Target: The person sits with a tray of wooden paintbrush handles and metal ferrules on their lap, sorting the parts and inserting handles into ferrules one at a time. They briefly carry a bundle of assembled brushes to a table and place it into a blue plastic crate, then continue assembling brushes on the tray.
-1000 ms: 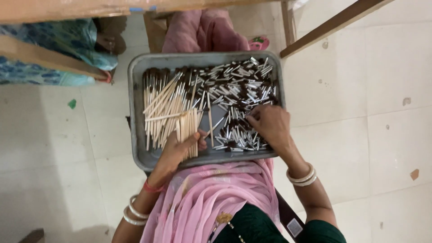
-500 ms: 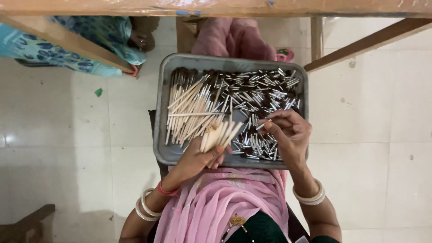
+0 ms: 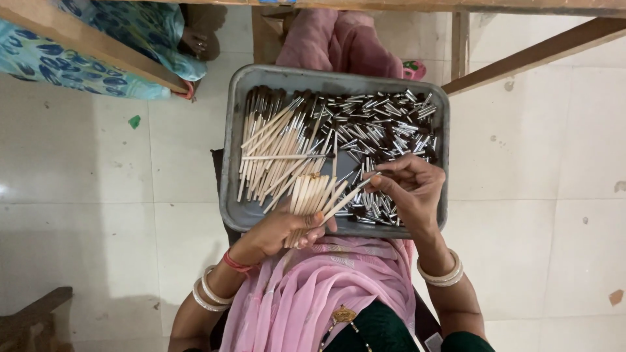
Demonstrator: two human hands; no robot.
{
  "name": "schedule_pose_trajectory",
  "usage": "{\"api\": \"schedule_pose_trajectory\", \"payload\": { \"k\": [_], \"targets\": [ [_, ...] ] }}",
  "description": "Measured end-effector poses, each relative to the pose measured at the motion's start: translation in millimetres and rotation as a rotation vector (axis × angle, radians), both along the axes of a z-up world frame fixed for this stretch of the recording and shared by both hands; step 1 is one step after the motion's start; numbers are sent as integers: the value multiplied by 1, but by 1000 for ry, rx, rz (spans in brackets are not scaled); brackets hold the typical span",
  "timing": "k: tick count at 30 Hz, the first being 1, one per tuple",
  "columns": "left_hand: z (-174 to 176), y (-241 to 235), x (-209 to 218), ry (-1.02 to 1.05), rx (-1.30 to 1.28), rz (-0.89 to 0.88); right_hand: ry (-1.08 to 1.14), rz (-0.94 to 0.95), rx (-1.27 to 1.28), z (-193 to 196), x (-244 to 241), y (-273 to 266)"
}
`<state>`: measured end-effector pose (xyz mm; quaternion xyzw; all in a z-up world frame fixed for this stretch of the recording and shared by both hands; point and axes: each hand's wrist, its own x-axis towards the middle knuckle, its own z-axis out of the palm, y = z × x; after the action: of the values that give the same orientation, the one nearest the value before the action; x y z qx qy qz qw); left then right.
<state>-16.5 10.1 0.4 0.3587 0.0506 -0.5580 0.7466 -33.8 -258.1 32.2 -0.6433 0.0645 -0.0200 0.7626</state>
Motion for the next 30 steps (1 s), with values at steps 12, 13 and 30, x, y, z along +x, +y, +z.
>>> {"api": "schedule_pose_trajectory", "payload": {
  "k": [12,13,30],
  "targets": [
    [-23,4,0,138,-82,3,-5,-25,62,-14,1,0],
    [-29,6,-2,154,-144,-6,7,-32,71,-14,2,2],
    [-12,12,19,-1614,1144,34,86,55,-829,6,17,-35]
  ]
}}
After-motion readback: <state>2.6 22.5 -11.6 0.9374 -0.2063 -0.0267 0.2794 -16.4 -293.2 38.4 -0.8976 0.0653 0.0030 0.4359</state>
